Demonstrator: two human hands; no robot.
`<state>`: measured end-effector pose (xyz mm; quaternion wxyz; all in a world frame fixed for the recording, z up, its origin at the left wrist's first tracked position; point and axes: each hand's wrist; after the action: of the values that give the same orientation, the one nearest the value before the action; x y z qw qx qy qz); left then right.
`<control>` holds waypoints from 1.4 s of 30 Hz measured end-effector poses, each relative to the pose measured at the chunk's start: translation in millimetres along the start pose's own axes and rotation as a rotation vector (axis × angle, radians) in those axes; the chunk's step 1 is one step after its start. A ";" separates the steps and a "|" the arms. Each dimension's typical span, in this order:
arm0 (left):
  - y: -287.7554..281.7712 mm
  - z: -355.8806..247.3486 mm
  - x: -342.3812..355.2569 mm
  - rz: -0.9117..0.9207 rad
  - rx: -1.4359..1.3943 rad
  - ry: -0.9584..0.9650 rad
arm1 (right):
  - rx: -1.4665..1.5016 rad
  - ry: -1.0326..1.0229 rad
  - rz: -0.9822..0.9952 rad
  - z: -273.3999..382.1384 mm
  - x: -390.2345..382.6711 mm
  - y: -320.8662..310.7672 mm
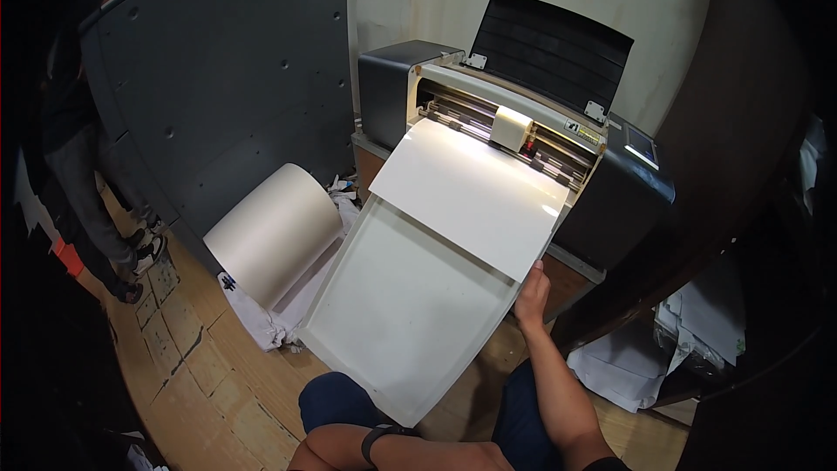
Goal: Operating a large format printer by aligning and monitoring the paper feed.
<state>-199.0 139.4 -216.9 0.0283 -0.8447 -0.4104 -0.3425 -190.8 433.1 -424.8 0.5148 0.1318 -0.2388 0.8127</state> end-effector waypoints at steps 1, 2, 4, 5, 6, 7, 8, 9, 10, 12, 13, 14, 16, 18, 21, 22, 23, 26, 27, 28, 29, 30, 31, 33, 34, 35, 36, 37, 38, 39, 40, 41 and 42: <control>-0.4 0.3 -0.1 0.011 0.021 0.004 | 0.001 -0.001 0.000 1.2 0.0 1.5; 1.2 -0.4 0.1 0.011 0.022 0.004 | 0.017 -0.034 -0.046 2.6 -0.1 3.9; 4.8 -2.3 0.7 -0.066 0.003 -0.011 | 0.033 -0.069 -0.092 4.7 0.2 5.2; 3.4 -1.8 1.4 -0.066 0.003 -0.011 | 0.028 -0.066 -0.091 5.2 0.1 4.6; 1.4 -0.7 2.7 -0.044 0.016 0.031 | 0.024 -0.062 -0.089 5.8 -0.1 4.6; 0.4 0.2 4.1 -0.023 0.029 0.073 | 0.025 -0.063 -0.088 6.3 0.0 5.3; 1.8 1.1 5.2 -0.023 0.030 0.073 | 0.030 -0.065 -0.094 6.9 0.2 6.2; 4.3 2.2 6.5 -0.057 0.010 0.100 | 0.036 -0.068 -0.101 7.2 0.5 6.4; 5.8 2.6 7.2 -0.091 -0.010 0.128 | 0.036 -0.068 -0.102 7.0 0.7 6.2; 3.9 2.9 6.1 -0.078 0.020 0.116 | 0.049 -0.070 -0.091 6.3 1.1 5.5; 3.1 3.0 5.7 -0.065 0.049 0.106 | 0.050 -0.070 -0.091 6.4 1.1 5.3; 3.2 3.0 6.0 -0.066 0.050 0.105 | 0.051 -0.056 -0.084 6.7 0.9 5.0; 2.9 3.1 6.9 -0.076 0.061 0.141 | 0.053 -0.043 -0.078 6.4 0.8 4.7; 1.4 1.1 7.3 -0.068 0.072 0.135 | 0.036 -0.053 -0.077 4.7 0.6 4.5; 0.4 1.1 7.1 -0.060 0.079 0.130 | 0.037 -0.067 -0.080 3.1 0.6 4.4; 0.3 1.5 6.9 -0.062 0.076 0.131 | 0.037 -0.067 -0.079 3.1 0.7 4.5; 1.3 2.1 7.3 -0.062 0.076 0.131 | 0.035 -0.065 -0.080 3.1 0.9 4.4; 4.4 -1.3 9.4 -0.121 0.038 0.193 | 0.033 -0.057 -0.082 5.2 0.7 5.0; 2.0 -8.0 9.8 -0.107 0.071 0.142 | 0.033 -0.053 -0.085 5.6 0.9 4.8; 0.4 -11.5 10.0 -0.093 0.105 0.090 | 0.033 -0.053 -0.086 4.4 1.1 4.4; 0.7 -8.6 9.2 -0.093 0.104 0.090 | 0.034 -0.050 -0.082 2.2 1.4 4.0; 1.7 -4.5 8.0 -0.110 0.086 0.114 | 0.037 -0.047 -0.076 2.5 1.2 4.3; 2.3 -1.9 7.0 -0.127 0.068 0.138 | 0.037 -0.046 -0.074 2.9 0.8 4.5; 2.7 -0.9 6.1 -0.132 0.074 0.142 | 0.038 -0.041 -0.076 4.1 0.4 4.6; 2.7 -0.9 6.2 -0.136 0.079 0.146 | 0.038 -0.041 -0.075 3.9 0.6 4.7; 2.5 0.7 5.2 -0.136 0.079 0.147 | 0.046 -0.047 -0.080 3.6 0.6 4.8; 2.5 2.7 4.0 -0.137 0.087 0.153 | 0.055 -0.054 -0.085 3.6 0.5 4.9; 2.6 3.7 3.4 -0.137 0.095 0.160 | 0.055 -0.053 -0.084 2.2 0.4 4.0; 3.3 3.9 3.3 -0.138 0.095 0.160 | 0.026 -0.036 -0.052 -0.4 0.3 2.0; 3.9 2.5 4.4 -0.143 0.091 0.164 | -0.003 -0.018 -0.019 -0.3 0.3 1.1; 3.8 1.4 5.1 -0.148 0.087 0.168 | -0.003 -0.018 -0.019 -0.1 0.0 1.4; 2.6 0.5 4.7 -0.149 0.086 0.168 | -0.001 -0.015 -0.032 0.1 -0.2 2.0; 1.6 -0.7 3.8 -0.124 0.086 0.129 | 0.001 -0.013 -0.044 1.5 -0.3 2.5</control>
<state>-196.6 140.7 -213.7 0.0698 -0.7919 -0.4736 -0.3793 -192.9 431.2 -424.3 0.5311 0.1425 -0.2387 0.8004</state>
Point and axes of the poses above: each hand's wrist, its own x-axis towards the middle knuckle, its own y-axis out of the palm, z = x × y, and after that the axes turned 4 degrees about -y, right-handed
